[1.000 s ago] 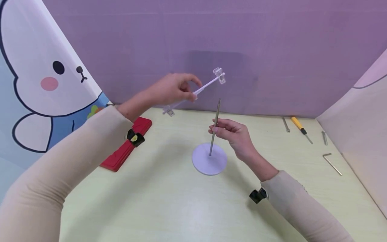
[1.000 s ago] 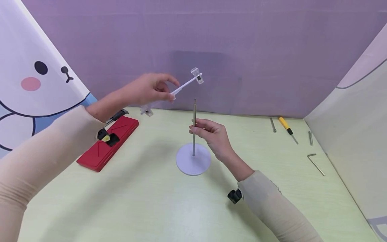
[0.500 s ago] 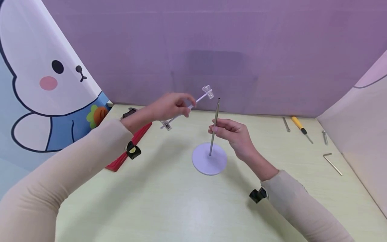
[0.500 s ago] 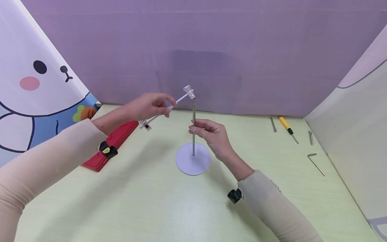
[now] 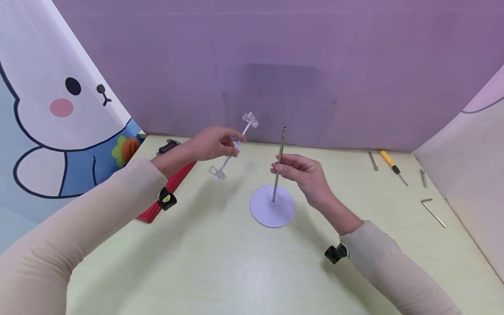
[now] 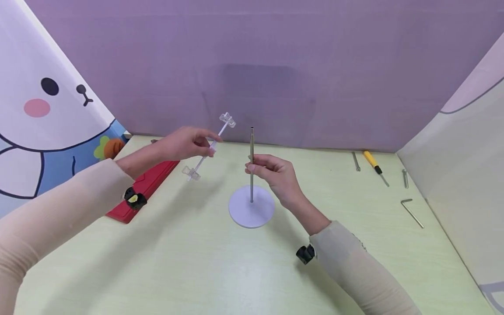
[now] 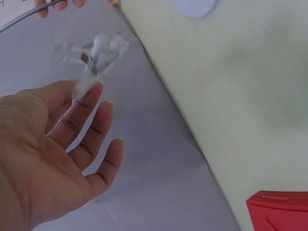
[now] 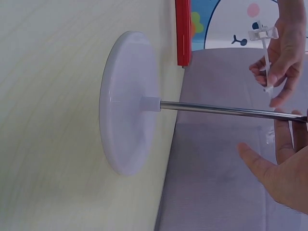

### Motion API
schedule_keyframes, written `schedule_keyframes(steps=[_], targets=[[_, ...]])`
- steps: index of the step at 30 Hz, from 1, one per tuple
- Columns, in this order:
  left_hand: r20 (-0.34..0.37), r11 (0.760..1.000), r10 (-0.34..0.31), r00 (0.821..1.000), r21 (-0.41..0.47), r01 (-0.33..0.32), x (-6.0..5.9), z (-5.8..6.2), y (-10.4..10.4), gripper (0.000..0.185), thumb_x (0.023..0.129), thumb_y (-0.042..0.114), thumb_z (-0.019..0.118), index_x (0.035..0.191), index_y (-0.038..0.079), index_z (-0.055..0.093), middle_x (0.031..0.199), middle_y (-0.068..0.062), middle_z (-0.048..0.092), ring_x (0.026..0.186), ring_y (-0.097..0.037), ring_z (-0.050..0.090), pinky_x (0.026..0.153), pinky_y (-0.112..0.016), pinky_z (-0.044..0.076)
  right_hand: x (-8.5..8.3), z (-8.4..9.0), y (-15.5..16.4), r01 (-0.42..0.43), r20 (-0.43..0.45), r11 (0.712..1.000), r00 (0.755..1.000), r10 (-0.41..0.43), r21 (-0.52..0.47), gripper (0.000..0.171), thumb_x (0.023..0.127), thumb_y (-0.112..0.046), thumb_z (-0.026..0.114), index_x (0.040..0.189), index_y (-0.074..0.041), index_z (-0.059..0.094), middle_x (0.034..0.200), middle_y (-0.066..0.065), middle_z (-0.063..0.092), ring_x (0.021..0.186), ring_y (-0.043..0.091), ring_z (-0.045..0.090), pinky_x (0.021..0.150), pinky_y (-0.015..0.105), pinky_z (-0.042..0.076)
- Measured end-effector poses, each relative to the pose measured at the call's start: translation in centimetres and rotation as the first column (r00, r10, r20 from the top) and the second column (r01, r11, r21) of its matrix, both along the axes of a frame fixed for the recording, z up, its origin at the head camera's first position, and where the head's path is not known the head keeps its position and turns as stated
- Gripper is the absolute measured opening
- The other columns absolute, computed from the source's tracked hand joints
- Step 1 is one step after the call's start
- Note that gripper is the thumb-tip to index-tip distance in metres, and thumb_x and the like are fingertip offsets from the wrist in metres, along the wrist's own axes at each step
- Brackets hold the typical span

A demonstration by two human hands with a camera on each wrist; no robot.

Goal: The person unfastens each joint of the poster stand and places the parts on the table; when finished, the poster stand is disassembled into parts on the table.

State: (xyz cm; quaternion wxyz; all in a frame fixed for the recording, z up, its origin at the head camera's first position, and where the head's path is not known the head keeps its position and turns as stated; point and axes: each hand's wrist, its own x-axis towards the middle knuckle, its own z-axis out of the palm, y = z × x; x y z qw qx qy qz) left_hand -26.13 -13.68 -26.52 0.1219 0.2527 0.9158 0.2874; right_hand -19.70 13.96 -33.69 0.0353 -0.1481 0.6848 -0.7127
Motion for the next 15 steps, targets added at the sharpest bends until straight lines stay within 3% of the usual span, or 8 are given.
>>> schedule_keyframes(steps=[8,15], targets=[[0.054,0.998,0.048,0.997,-0.030,-0.046,0.0,-1.7,-1.5,0.050,0.095,0.018,0.070,0.143,0.019,0.055,0.106,-0.008,0.072,0.096,-0.023,0.067,0.083,-0.037,0.054,0.4,0.0,-0.3,0.011,0.006,1.000,1.000,-0.011,0.009,0.020,0.093,-0.010,0.071,0.111,-0.017,0.075,0.095,-0.009,0.078,0.093,0.012,0.076,0.096,0.034,0.057],[0.180,0.998,0.047,0.983,-0.052,-0.038,-0.2,-3.7,-2.6,0.051,0.096,0.019,0.068,0.144,0.018,0.051,0.104,-0.011,0.070,0.094,-0.024,0.064,0.088,-0.038,0.051,0.9,-0.1,-0.6,0.010,0.005,1.000,1.000,-0.010,-0.024,0.019,0.092,-0.008,0.071,0.109,-0.017,0.075,0.094,-0.008,0.078,0.092,0.012,0.076,0.093,0.028,0.057]])
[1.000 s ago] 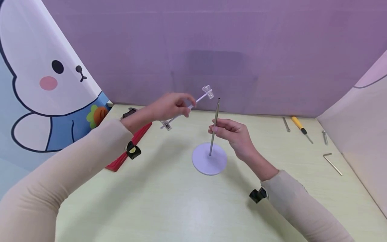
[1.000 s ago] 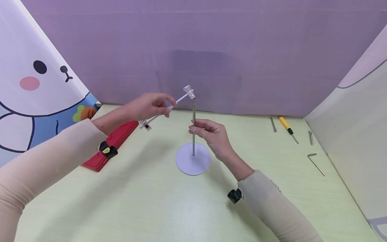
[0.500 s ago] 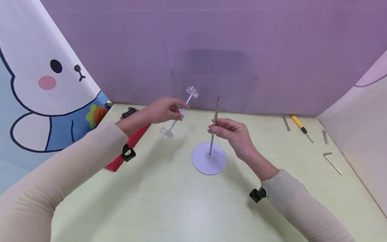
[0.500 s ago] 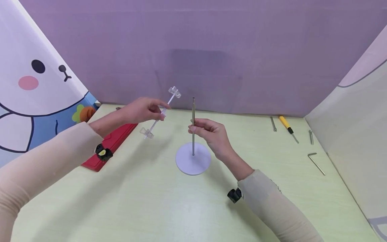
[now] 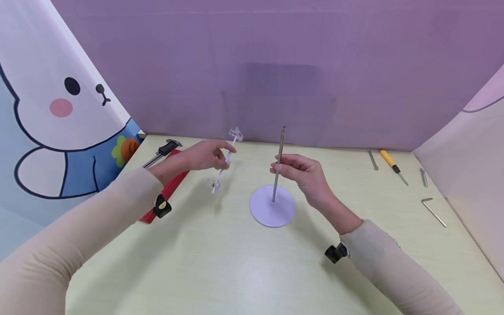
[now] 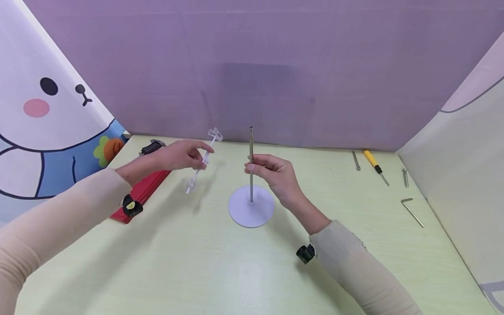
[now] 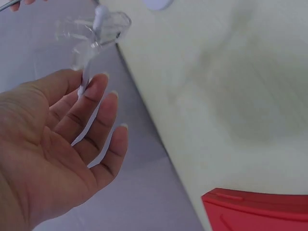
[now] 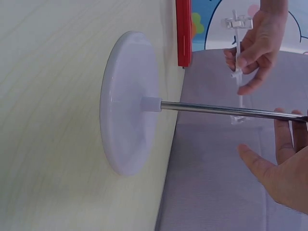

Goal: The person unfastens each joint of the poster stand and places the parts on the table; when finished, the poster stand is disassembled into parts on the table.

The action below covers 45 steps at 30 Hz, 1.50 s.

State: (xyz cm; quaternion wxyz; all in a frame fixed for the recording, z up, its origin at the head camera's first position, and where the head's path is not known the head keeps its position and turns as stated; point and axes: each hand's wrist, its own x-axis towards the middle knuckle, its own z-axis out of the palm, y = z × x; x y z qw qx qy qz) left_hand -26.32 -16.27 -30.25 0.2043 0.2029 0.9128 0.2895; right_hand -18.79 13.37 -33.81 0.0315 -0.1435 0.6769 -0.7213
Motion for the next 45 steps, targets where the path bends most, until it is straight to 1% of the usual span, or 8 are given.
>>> schedule_keyframes(steps=[5,12,17,21,24,29,38,45], targets=[[0.074,1.000,-0.020,0.997,-0.006,0.021,-0.1,-1.4,-0.5,0.048,0.097,0.021,0.066,0.142,0.016,0.051,0.103,-0.011,0.071,0.097,-0.029,0.065,0.093,-0.043,0.051,0.1,0.0,0.0,-0.006,-0.001,1.000,1.000,0.006,-0.013,0.019,0.093,-0.007,0.070,0.108,-0.016,0.075,0.094,-0.007,0.078,0.093,0.013,0.076,0.094,0.029,0.057],[0.142,1.000,0.000,0.990,-0.015,0.002,0.0,-3.8,-0.8,0.048,0.097,0.025,0.067,0.141,0.012,0.051,0.102,-0.008,0.070,0.093,-0.026,0.065,0.088,-0.037,0.050,0.1,0.0,0.1,-0.012,-0.004,1.000,1.000,0.012,-0.007,0.018,0.093,-0.008,0.070,0.108,-0.016,0.075,0.095,-0.006,0.078,0.093,0.014,0.076,0.096,0.030,0.057],[0.180,1.000,-0.013,0.984,0.010,0.012,0.1,-5.1,-1.0,0.048,0.097,0.021,0.066,0.140,0.007,0.051,0.099,-0.008,0.068,0.089,-0.026,0.064,0.085,-0.035,0.050,0.1,-0.1,0.0,-0.010,-0.007,1.000,1.000,0.010,0.001,0.018,0.093,-0.009,0.070,0.109,-0.016,0.075,0.095,-0.007,0.078,0.093,0.013,0.076,0.096,0.030,0.057],[0.203,0.999,-0.027,0.979,0.051,0.017,0.2,-5.9,-1.1,0.046,0.097,0.019,0.066,0.138,0.005,0.050,0.096,-0.008,0.066,0.085,-0.023,0.060,0.085,-0.039,0.050,0.1,-0.1,0.0,-0.003,-0.004,1.000,1.000,0.003,0.004,0.018,0.093,-0.008,0.070,0.108,-0.016,0.075,0.094,-0.007,0.078,0.092,0.012,0.075,0.095,0.029,0.057],[0.206,0.997,-0.041,0.978,0.067,0.027,0.2,-6.4,-1.2,0.045,0.096,0.018,0.066,0.136,0.004,0.051,0.095,-0.007,0.064,0.084,-0.020,0.059,0.084,-0.037,0.051,0.1,-0.1,0.0,-0.004,-0.006,1.000,1.000,0.004,0.004,0.018,0.093,-0.008,0.070,0.109,-0.016,0.075,0.094,-0.007,0.078,0.092,0.012,0.075,0.094,0.029,0.057],[0.195,0.995,-0.077,0.978,0.071,0.064,0.3,-7.1,-1.1,0.043,0.096,0.017,0.066,0.134,0.005,0.052,0.093,-0.006,0.065,0.085,-0.015,0.057,0.077,-0.026,0.048,0.0,-0.2,0.0,-0.010,-0.012,1.000,1.000,0.010,0.002,0.019,0.093,-0.008,0.069,0.110,-0.015,0.075,0.095,-0.007,0.078,0.093,0.012,0.075,0.095,0.029,0.057],[0.193,0.994,-0.102,0.976,0.063,0.091,0.1,-8.1,-0.6,0.040,0.096,0.018,0.066,0.132,0.007,0.052,0.091,-0.004,0.064,0.080,-0.014,0.054,0.073,-0.025,0.045,-0.1,-0.3,0.0,-0.012,-0.015,1.000,1.000,0.012,0.000,0.019,0.093,-0.007,0.069,0.108,-0.016,0.075,0.095,-0.006,0.078,0.092,0.013,0.076,0.095,0.030,0.057],[0.177,0.993,-0.117,0.977,0.042,0.111,0.2,-7.9,-0.1,0.041,0.095,0.018,0.067,0.131,0.006,0.051,0.087,-0.002,0.062,0.077,-0.013,0.052,0.072,-0.026,0.044,-0.2,-0.3,0.0,-0.012,-0.024,1.000,1.000,0.012,0.007,0.018,0.093,-0.007,0.069,0.107,-0.017,0.075,0.094,-0.006,0.078,0.091,0.012,0.075,0.094,0.030,0.057]])
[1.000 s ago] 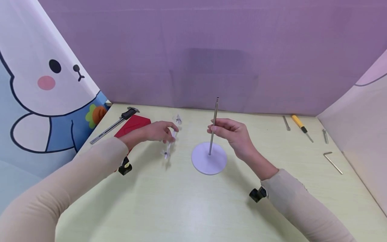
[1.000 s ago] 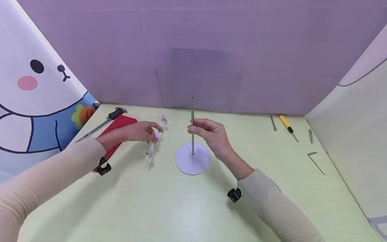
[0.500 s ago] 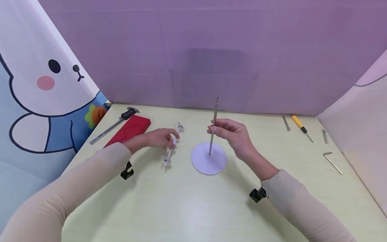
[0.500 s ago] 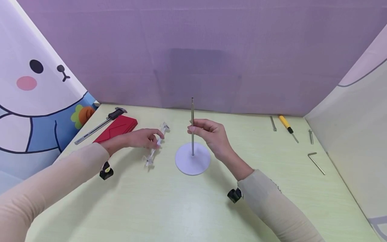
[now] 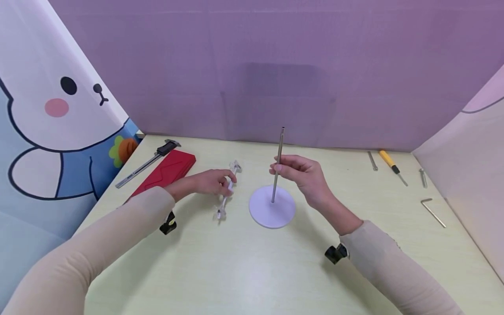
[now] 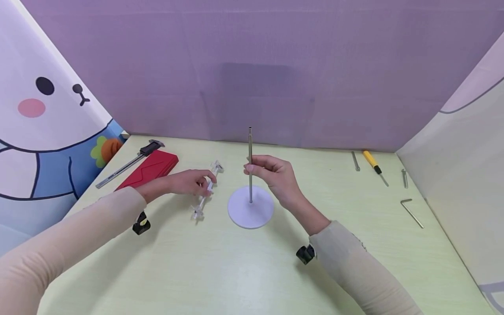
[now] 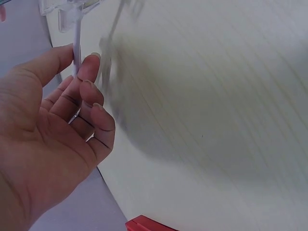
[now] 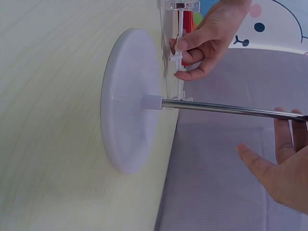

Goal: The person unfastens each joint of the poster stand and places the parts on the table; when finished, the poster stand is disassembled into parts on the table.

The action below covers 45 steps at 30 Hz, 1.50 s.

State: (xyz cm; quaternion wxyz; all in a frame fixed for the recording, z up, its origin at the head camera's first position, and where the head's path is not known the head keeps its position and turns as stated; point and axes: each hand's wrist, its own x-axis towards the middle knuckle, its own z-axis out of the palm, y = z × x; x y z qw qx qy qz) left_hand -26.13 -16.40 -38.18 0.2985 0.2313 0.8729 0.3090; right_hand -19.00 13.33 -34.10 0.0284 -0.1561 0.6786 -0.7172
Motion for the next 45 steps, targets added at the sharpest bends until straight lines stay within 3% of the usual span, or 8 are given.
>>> schedule_keyframes(steps=[13,23,26,29,32,37,40,45], targets=[[-0.085,0.997,-0.052,0.995,-0.052,0.048,-0.2,-0.5,-0.2,0.040,0.094,0.018,0.069,0.129,0.008,0.053,0.090,-0.003,0.066,0.081,-0.013,0.054,0.075,-0.026,0.044,0.0,0.1,-0.1,0.004,0.008,1.000,1.000,-0.004,0.010,0.017,0.093,-0.009,0.070,0.107,-0.018,0.076,0.094,-0.007,0.078,0.092,0.013,0.076,0.096,0.030,0.057],[-0.092,0.994,-0.077,0.993,-0.083,0.069,-0.3,-0.4,-0.6,0.040,0.093,0.018,0.070,0.128,0.008,0.053,0.091,-0.004,0.067,0.080,-0.015,0.054,0.074,-0.026,0.046,0.0,0.1,-0.1,0.003,0.007,1.000,1.000,-0.003,0.016,0.017,0.093,-0.010,0.070,0.108,-0.017,0.075,0.094,-0.006,0.078,0.093,0.014,0.076,0.096,0.032,0.057],[-0.095,0.991,-0.081,0.992,-0.116,0.070,-0.3,-0.1,-0.6,0.042,0.093,0.020,0.070,0.130,0.009,0.052,0.098,-0.005,0.069,0.085,-0.016,0.058,0.078,-0.028,0.048,0.0,0.1,-0.1,0.002,0.011,1.000,1.000,-0.003,0.018,0.017,0.093,-0.010,0.070,0.108,-0.016,0.075,0.094,-0.007,0.078,0.093,0.014,0.076,0.097,0.033,0.056],[-0.150,0.980,-0.099,0.984,-0.184,0.070,-0.4,0.3,-0.7,0.048,0.095,0.026,0.069,0.137,0.012,0.050,0.107,-0.006,0.069,0.092,-0.018,0.061,0.083,-0.032,0.052,0.0,0.1,-0.1,0.002,0.012,1.000,1.000,-0.002,0.018,0.017,0.093,-0.010,0.070,0.108,-0.017,0.075,0.094,-0.007,0.078,0.093,0.013,0.075,0.096,0.031,0.057],[-0.278,0.960,-0.145,0.950,-0.273,0.066,-0.2,0.9,-0.8,0.057,0.095,0.031,0.067,0.146,0.015,0.046,0.118,-0.009,0.068,0.101,-0.022,0.064,0.089,-0.040,0.055,0.0,0.1,-0.1,0.004,0.012,1.000,1.000,-0.004,0.019,0.017,0.093,-0.010,0.070,0.108,-0.017,0.075,0.093,-0.007,0.078,0.093,0.013,0.075,0.094,0.029,0.057],[-0.492,0.916,-0.238,0.837,-0.400,0.026,0.8,1.5,-0.8,0.065,0.094,0.038,0.067,0.151,0.019,0.044,0.140,-0.014,0.059,0.128,-0.035,0.054,0.103,-0.056,0.048,0.0,0.1,-0.1,0.005,0.015,1.000,1.000,-0.005,0.022,0.017,0.094,-0.010,0.070,0.108,-0.017,0.075,0.093,-0.007,0.078,0.094,0.013,0.075,0.094,0.029,0.057],[-0.541,0.889,-0.310,0.782,-0.456,0.036,1.5,1.5,-0.8,0.065,0.094,0.042,0.065,0.152,0.019,0.044,0.151,-0.015,0.049,0.142,-0.041,0.041,0.111,-0.062,0.039,0.0,0.2,-0.1,0.004,0.016,1.000,1.000,-0.004,0.022,0.018,0.093,-0.010,0.070,0.109,-0.017,0.075,0.094,-0.007,0.078,0.094,0.013,0.075,0.094,0.029,0.057],[-0.546,0.849,-0.413,0.729,-0.520,0.091,2.6,1.0,-0.7,0.065,0.096,0.046,0.062,0.151,0.017,0.045,0.160,-0.016,0.038,0.152,-0.045,0.019,0.119,-0.063,0.026,0.1,0.2,-0.1,0.011,0.018,1.000,1.000,-0.011,0.020,0.017,0.093,-0.010,0.070,0.107,-0.018,0.076,0.093,-0.008,0.078,0.093,0.013,0.075,0.094,0.030,0.057]])
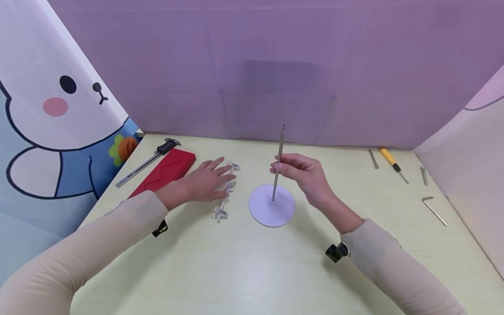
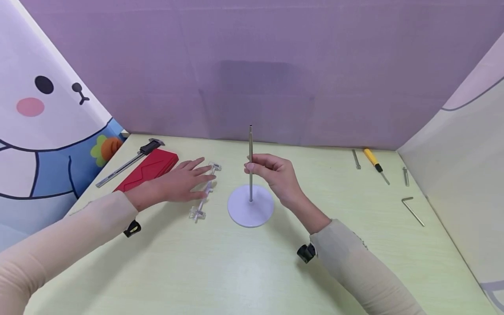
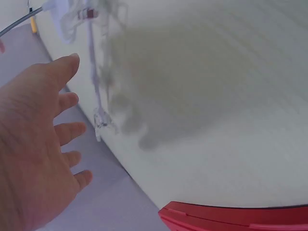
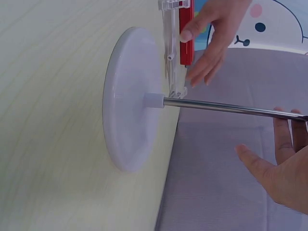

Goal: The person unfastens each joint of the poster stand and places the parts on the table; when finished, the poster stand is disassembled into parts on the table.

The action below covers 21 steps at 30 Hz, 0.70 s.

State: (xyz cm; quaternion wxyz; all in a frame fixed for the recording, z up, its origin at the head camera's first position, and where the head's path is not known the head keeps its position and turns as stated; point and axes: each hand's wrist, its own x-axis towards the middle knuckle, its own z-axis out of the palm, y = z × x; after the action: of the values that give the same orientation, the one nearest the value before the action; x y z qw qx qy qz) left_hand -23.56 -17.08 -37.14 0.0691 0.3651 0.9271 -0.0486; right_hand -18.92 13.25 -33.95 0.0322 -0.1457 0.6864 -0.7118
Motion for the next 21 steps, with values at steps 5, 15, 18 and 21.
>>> schedule_keyframes(steps=[5,15,18,21], targets=[[0.016,1.000,0.007,1.000,-0.030,-0.006,0.4,-0.6,0.0,0.068,0.097,0.051,0.059,0.154,0.018,0.042,0.165,-0.015,0.029,0.155,-0.045,0.006,0.123,-0.063,0.017,-0.1,-0.2,0.0,-0.006,0.000,1.000,1.000,0.006,-0.005,0.017,0.094,-0.009,0.070,0.107,-0.018,0.076,0.093,-0.008,0.078,0.093,0.013,0.075,0.095,0.032,0.057],[0.072,0.997,0.062,0.995,-0.040,-0.059,0.5,-1.1,-0.3,0.068,0.099,0.054,0.052,0.155,0.018,0.039,0.167,-0.014,0.022,0.155,-0.044,-0.003,0.124,-0.063,0.009,-0.1,-0.3,0.1,-0.003,0.000,1.000,1.000,0.003,0.000,0.017,0.093,-0.011,0.070,0.107,-0.018,0.076,0.094,-0.007,0.078,0.093,0.013,0.076,0.096,0.032,0.057],[0.088,0.996,0.074,0.993,-0.046,-0.070,0.5,-1.1,-0.3,0.069,0.099,0.055,0.052,0.156,0.019,0.037,0.168,-0.013,0.021,0.155,-0.044,-0.004,0.124,-0.063,0.006,-0.1,-0.3,0.1,-0.003,-0.003,1.000,1.000,0.003,0.001,0.017,0.093,-0.011,0.070,0.107,-0.018,0.076,0.094,-0.007,0.078,0.093,0.014,0.076,0.096,0.034,0.056],[0.096,0.996,0.079,0.992,-0.059,-0.073,0.5,-1.1,-0.4,0.070,0.099,0.055,0.051,0.157,0.020,0.036,0.168,-0.012,0.020,0.155,-0.044,-0.004,0.124,-0.063,0.004,-0.1,-0.2,0.2,-0.001,-0.004,1.000,1.000,0.001,0.005,0.017,0.093,-0.011,0.070,0.108,-0.018,0.076,0.094,-0.007,0.078,0.093,0.013,0.075,0.095,0.032,0.057]])
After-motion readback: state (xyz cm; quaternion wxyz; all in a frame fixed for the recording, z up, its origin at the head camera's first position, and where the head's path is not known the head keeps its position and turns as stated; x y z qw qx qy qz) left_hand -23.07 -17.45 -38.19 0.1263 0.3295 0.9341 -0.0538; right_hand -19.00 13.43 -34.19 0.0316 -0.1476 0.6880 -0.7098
